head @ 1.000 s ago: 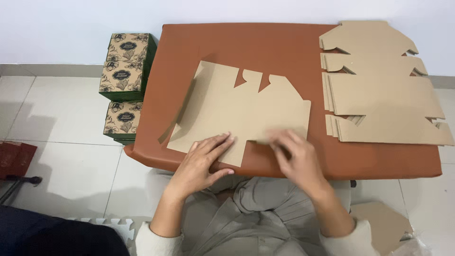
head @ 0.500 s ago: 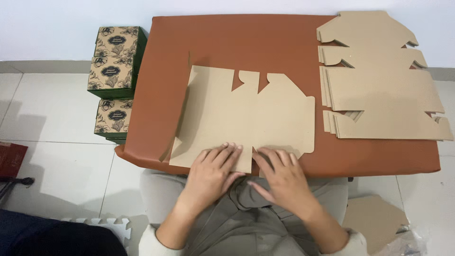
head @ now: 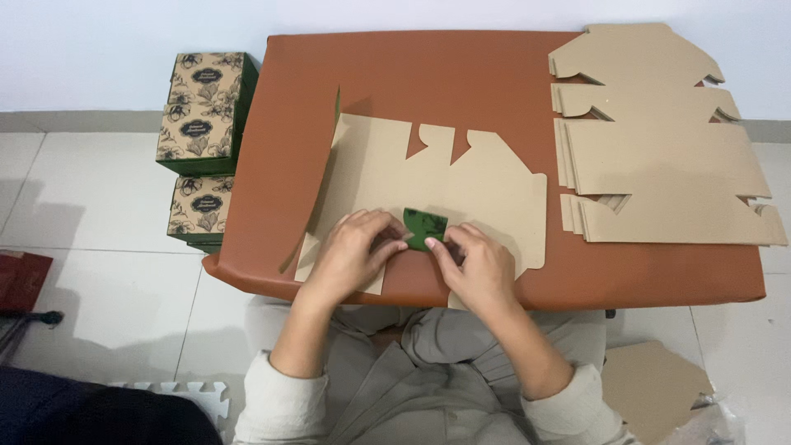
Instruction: The person assembles a small cardboard box by folding a flat piece of cardboard and securing it with green tape. They then place a decorative lid on top and stack the finished box with others.
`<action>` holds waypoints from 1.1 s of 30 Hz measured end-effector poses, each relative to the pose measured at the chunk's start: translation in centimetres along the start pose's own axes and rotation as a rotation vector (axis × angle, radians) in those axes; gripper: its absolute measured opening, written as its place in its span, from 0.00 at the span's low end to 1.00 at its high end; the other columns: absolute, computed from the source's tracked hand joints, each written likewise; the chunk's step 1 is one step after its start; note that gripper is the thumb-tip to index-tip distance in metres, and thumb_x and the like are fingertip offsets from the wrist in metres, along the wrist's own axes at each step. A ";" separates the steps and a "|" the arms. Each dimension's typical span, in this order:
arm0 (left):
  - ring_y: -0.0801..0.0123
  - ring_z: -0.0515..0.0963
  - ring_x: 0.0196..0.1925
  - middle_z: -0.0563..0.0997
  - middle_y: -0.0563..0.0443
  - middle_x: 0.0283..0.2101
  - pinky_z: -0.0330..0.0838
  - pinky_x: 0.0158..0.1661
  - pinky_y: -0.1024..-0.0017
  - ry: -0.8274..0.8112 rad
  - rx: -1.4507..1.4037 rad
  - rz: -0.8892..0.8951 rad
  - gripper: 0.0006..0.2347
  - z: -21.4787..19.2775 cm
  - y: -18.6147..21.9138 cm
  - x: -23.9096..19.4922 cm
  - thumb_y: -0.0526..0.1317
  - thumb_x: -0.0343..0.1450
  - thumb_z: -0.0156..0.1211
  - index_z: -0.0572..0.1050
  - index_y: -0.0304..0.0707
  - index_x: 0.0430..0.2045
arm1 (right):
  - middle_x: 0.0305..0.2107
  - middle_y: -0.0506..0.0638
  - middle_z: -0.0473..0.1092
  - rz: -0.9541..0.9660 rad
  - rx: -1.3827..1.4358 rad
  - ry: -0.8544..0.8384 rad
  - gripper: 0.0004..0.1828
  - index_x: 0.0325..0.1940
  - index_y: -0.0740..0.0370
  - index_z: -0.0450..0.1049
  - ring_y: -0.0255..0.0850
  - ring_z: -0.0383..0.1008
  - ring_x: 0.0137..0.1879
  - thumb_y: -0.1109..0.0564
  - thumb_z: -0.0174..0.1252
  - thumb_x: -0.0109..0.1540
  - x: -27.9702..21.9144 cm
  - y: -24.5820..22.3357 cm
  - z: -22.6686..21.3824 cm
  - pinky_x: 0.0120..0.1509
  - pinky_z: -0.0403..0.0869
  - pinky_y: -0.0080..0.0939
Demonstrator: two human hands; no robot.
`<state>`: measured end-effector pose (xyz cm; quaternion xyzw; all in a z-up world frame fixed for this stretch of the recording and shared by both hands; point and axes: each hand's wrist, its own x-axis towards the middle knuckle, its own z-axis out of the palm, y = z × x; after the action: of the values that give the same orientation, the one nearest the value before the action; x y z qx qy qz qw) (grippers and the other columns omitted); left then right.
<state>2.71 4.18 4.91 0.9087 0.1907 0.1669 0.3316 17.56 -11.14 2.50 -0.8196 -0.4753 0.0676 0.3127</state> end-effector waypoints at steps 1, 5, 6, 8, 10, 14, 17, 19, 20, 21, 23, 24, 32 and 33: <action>0.54 0.83 0.41 0.84 0.47 0.33 0.73 0.46 0.60 0.000 -0.003 -0.005 0.07 0.0 -0.2 0.0 0.36 0.66 0.67 0.81 0.40 0.36 | 0.21 0.49 0.71 0.000 -0.001 -0.006 0.14 0.28 0.53 0.74 0.53 0.77 0.31 0.44 0.61 0.62 0.0 0.1 0.5 0.32 0.73 0.47; 0.51 0.81 0.39 0.80 0.48 0.29 0.72 0.43 0.57 -0.025 0.026 -0.015 0.05 0.7 -1.0 0.6 0.38 0.64 0.68 0.78 0.45 0.29 | 0.25 0.44 0.70 0.056 -0.130 0.090 0.13 0.32 0.48 0.72 0.49 0.78 0.34 0.41 0.61 0.61 -0.1 -0.2 1.3 0.35 0.75 0.50; 0.52 0.80 0.39 0.79 0.51 0.29 0.72 0.44 0.58 -0.034 0.062 -0.039 0.04 1.0 -1.3 0.7 0.39 0.64 0.68 0.78 0.46 0.28 | 0.28 0.45 0.70 0.081 -0.183 0.072 0.14 0.35 0.49 0.72 0.50 0.78 0.35 0.39 0.60 0.61 -0.1 -0.6 1.3 0.35 0.76 0.52; 0.52 0.80 0.39 0.79 0.50 0.29 0.71 0.43 0.58 -0.043 0.074 -0.053 0.04 1.0 -1.1 0.8 0.38 0.64 0.68 0.78 0.45 0.28 | 0.33 0.52 0.70 0.032 -0.150 0.078 0.22 0.48 0.56 0.69 0.52 0.78 0.36 0.39 0.61 0.62 0.0 -1.9 0.4 0.33 0.77 0.49; 0.52 0.80 0.39 0.78 0.50 0.29 0.71 0.43 0.58 -0.051 0.082 -0.065 0.04 0.9 -0.9 0.9 0.37 0.65 0.68 0.78 0.45 0.28 | 0.38 0.58 0.70 -0.017 -0.121 0.083 0.32 0.61 0.63 0.66 0.53 0.79 0.36 0.40 0.63 0.62 0.3 -2.9 -0.4 0.32 0.78 0.46; 0.50 0.79 0.41 0.78 0.48 0.30 0.69 0.45 0.58 -0.098 0.082 -0.083 0.04 0.7 -0.5 1.0 0.36 0.66 0.66 0.77 0.43 0.30 | 0.54 0.74 0.58 -0.066 -0.034 0.025 0.57 0.76 0.75 0.44 0.75 0.64 0.57 0.43 0.69 0.57 0.8 -3.0 -0.6 0.59 0.65 0.70; 0.49 0.78 0.43 0.76 0.48 0.31 0.67 0.47 0.56 -0.130 0.061 -0.088 0.04 0.5 -0.3 1.0 0.37 0.67 0.65 0.76 0.43 0.31 | 0.57 0.70 0.55 -0.077 0.019 -0.042 0.51 0.77 0.66 0.46 0.71 0.64 0.57 0.52 0.67 0.57 0.8 -2.4 -1.4 0.60 0.64 0.70; 0.49 0.77 0.43 0.76 0.47 0.31 0.67 0.48 0.56 -0.131 0.043 -0.098 0.05 0.4 -0.4 0.8 0.37 0.67 0.64 0.76 0.42 0.32 | 0.57 0.68 0.55 -0.079 0.089 -0.092 0.47 0.77 0.60 0.50 0.71 0.64 0.58 0.60 0.65 0.57 0.8 -2.1 -2.1 0.62 0.62 0.71; 0.48 0.77 0.43 0.76 0.46 0.31 0.67 0.47 0.55 -0.131 0.039 -0.091 0.05 0.4 -0.5 0.8 0.36 0.67 0.64 0.75 0.41 0.32 | 0.58 0.64 0.54 -0.046 0.082 -0.145 0.42 0.74 0.54 0.53 0.69 0.64 0.59 0.64 0.61 0.57 0.7 -1.7 -2.4 0.63 0.62 0.69; 0.47 0.77 0.43 0.76 0.45 0.31 0.67 0.47 0.55 -0.130 0.034 -0.085 0.05 0.5 -0.5 0.8 0.36 0.67 0.65 0.75 0.40 0.32 | 0.59 0.60 0.53 -0.013 0.075 -0.198 0.40 0.71 0.47 0.56 0.67 0.63 0.60 0.68 0.56 0.57 0.6 -1.3 -2.8 0.63 0.62 0.67; 0.47 0.78 0.43 0.76 0.45 0.32 0.67 0.46 0.55 -0.117 0.027 -0.084 0.06 1.0 -1.0 0.7 0.35 0.67 0.65 0.75 0.40 0.33 | 0.59 0.61 0.53 -0.020 0.075 -0.225 0.37 0.68 0.48 0.59 0.68 0.63 0.60 0.69 0.55 0.56 0.9 -0.9 -2.9 0.63 0.62 0.66; 0.48 0.79 0.42 0.77 0.45 0.32 0.68 0.46 0.56 -0.098 0.019 -0.082 0.07 1.2 -1.2 0.9 0.34 0.66 0.66 0.76 0.39 0.34 | 0.59 0.61 0.53 -0.031 0.072 -0.251 0.35 0.66 0.48 0.63 0.69 0.63 0.60 0.71 0.53 0.56 1.2 -0.6 -3.1 0.62 0.62 0.65; 0.44 0.58 0.72 0.67 0.39 0.67 0.52 0.65 0.44 -0.080 0.260 -0.083 0.42 -3.4 0.9 -6.9 0.54 0.55 0.78 0.65 0.46 0.65 | 0.63 0.67 0.50 -0.176 -0.001 -0.121 0.29 0.69 0.58 0.60 0.70 0.50 0.73 0.46 0.54 0.66 -1.5 0.1 -2.2 0.69 0.57 0.73; 0.41 0.57 0.73 0.66 0.36 0.68 0.52 0.65 0.41 -0.085 0.324 -0.127 0.42 -3.9 1.0 -7.6 0.50 0.56 0.79 0.64 0.45 0.67 | 0.66 0.74 0.46 -0.253 -0.156 0.005 0.36 0.71 0.63 0.57 0.75 0.49 0.72 0.43 0.56 0.66 -1.9 -0.7 -1.9 0.68 0.58 0.75</action>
<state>-5.30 2.07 7.05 0.9426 0.2579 0.0742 0.1986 16.73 -13.31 4.05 -0.7751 -0.5779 -0.0117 0.2551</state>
